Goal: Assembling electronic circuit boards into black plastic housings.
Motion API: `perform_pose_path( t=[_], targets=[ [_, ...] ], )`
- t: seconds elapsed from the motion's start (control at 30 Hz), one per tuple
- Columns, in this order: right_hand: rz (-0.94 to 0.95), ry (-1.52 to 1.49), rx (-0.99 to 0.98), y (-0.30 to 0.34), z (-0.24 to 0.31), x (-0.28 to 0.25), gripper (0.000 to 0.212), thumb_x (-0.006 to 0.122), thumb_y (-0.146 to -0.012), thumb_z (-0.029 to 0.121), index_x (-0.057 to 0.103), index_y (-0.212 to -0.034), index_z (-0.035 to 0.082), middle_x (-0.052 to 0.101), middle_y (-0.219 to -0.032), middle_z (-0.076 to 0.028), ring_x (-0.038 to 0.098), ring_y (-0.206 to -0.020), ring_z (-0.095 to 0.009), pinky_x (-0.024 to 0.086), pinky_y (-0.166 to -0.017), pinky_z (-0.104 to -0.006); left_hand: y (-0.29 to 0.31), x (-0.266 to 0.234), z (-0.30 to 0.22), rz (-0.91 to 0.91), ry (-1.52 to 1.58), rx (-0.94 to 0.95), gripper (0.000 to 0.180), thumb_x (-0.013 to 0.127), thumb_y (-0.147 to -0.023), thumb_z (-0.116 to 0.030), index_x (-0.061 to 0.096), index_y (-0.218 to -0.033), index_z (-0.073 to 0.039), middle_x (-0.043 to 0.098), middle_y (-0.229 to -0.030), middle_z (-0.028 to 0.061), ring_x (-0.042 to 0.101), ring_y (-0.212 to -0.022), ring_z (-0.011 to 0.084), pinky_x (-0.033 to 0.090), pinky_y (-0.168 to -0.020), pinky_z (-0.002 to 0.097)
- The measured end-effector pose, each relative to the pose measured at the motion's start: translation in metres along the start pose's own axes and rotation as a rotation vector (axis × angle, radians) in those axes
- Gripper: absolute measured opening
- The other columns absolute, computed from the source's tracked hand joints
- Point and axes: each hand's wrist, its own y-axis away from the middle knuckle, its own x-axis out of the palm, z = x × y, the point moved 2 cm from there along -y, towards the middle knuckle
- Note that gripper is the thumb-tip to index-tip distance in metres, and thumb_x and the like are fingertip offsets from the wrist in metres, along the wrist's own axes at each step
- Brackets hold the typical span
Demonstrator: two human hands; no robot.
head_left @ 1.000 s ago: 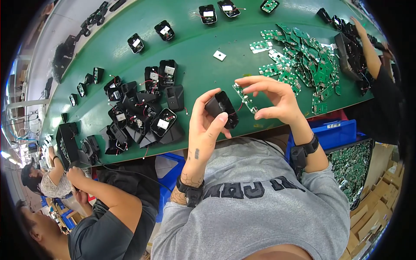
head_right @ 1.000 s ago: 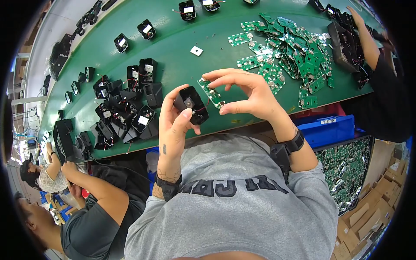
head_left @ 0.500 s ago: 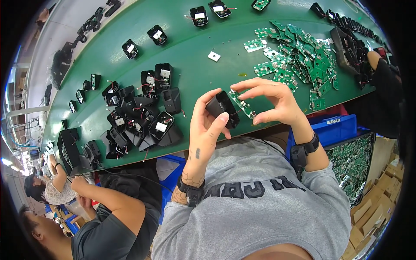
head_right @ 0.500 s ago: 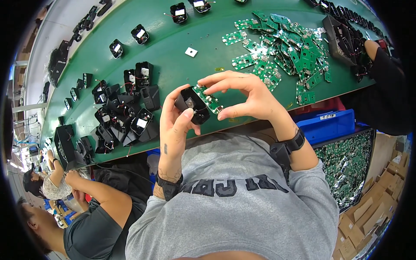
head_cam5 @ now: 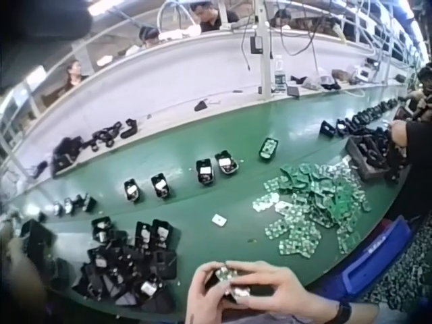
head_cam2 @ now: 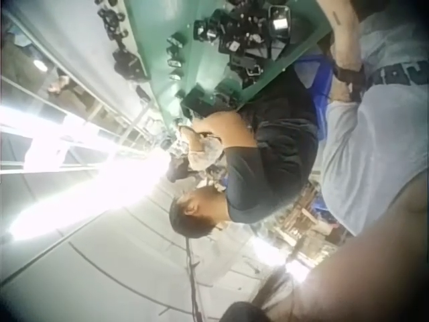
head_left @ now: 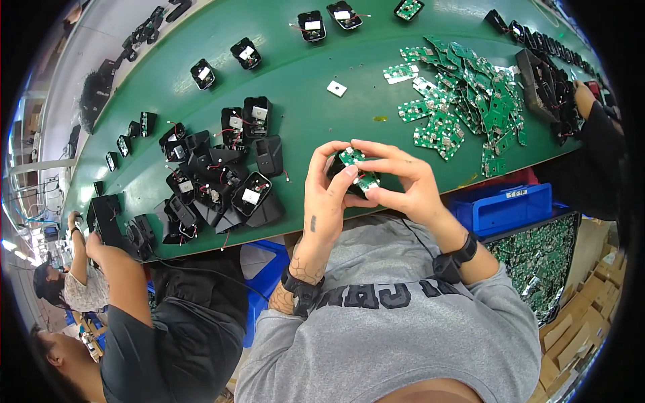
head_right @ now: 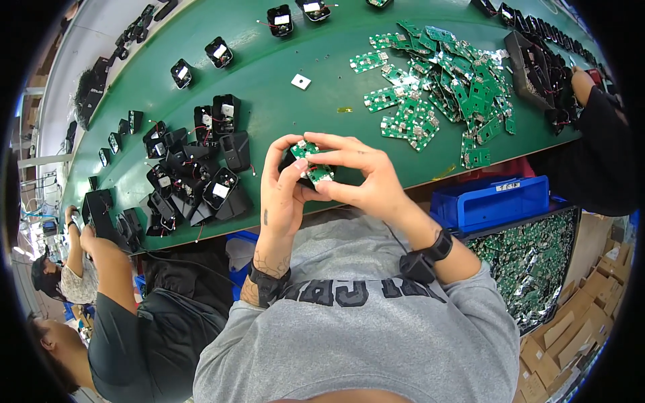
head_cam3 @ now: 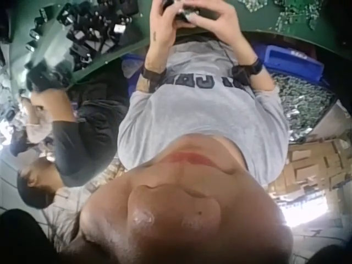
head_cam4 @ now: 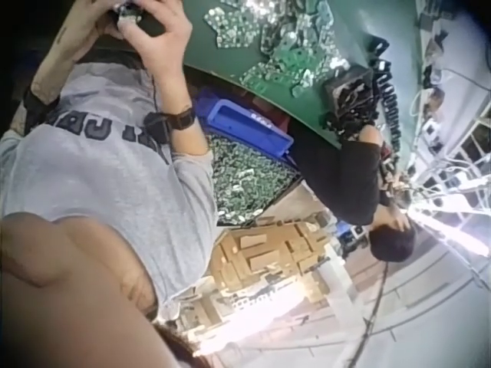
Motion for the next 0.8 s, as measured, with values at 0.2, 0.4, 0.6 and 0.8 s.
perform_pose_path(
  t=[0.2,0.4,0.6,0.8],
  targets=[
    [-0.193,-0.011,-0.022,0.006,0.002,0.008,0.024,0.069,-0.075,-0.004,0.072,-0.098,0.002,0.063,-0.124,-0.015,0.057,-0.118,-0.029,0.046,-0.097,-0.0359,0.002,0.005,0.005,0.016,0.040,-0.030,0.035,0.053,-0.091,0.000,0.048,-0.126,-0.004,0.056,-0.107,0.0089,0.062,-0.095,0.0169,0.064,-0.072,0.0377],
    [-0.347,0.107,-0.141,0.010,0.004,0.009,0.013,0.066,-0.080,-0.006,0.069,-0.090,0.001,0.071,-0.092,-0.006,0.058,-0.109,-0.028,0.043,-0.101,-0.0431,0.004,0.010,0.008,-0.003,0.053,-0.005,0.037,0.050,-0.091,0.000,0.046,-0.128,-0.001,0.058,-0.113,0.0144,0.066,-0.097,0.0208,0.064,-0.073,0.0412],
    [-0.395,0.356,-0.317,0.007,0.007,0.008,0.013,0.066,-0.080,-0.003,0.070,-0.090,0.004,0.069,-0.087,-0.005,0.055,-0.108,-0.026,0.034,-0.107,-0.0521,0.009,0.017,0.007,-0.049,0.070,0.127,0.033,0.052,-0.090,0.001,0.047,-0.123,-0.002,0.061,-0.112,0.0166,0.065,-0.099,0.0217,0.064,-0.074,0.0407],
    [-0.303,0.675,-0.344,0.005,0.034,0.005,0.012,0.070,-0.076,0.005,0.070,-0.087,0.011,0.060,-0.098,-0.005,0.047,-0.118,-0.031,0.032,-0.105,-0.0501,0.011,0.016,0.000,-0.139,-0.324,0.593,0.033,0.058,-0.084,0.009,0.051,-0.116,0.003,0.053,-0.116,0.0138,0.060,-0.110,0.0249,0.049,-0.094,0.0334]
  ],
)
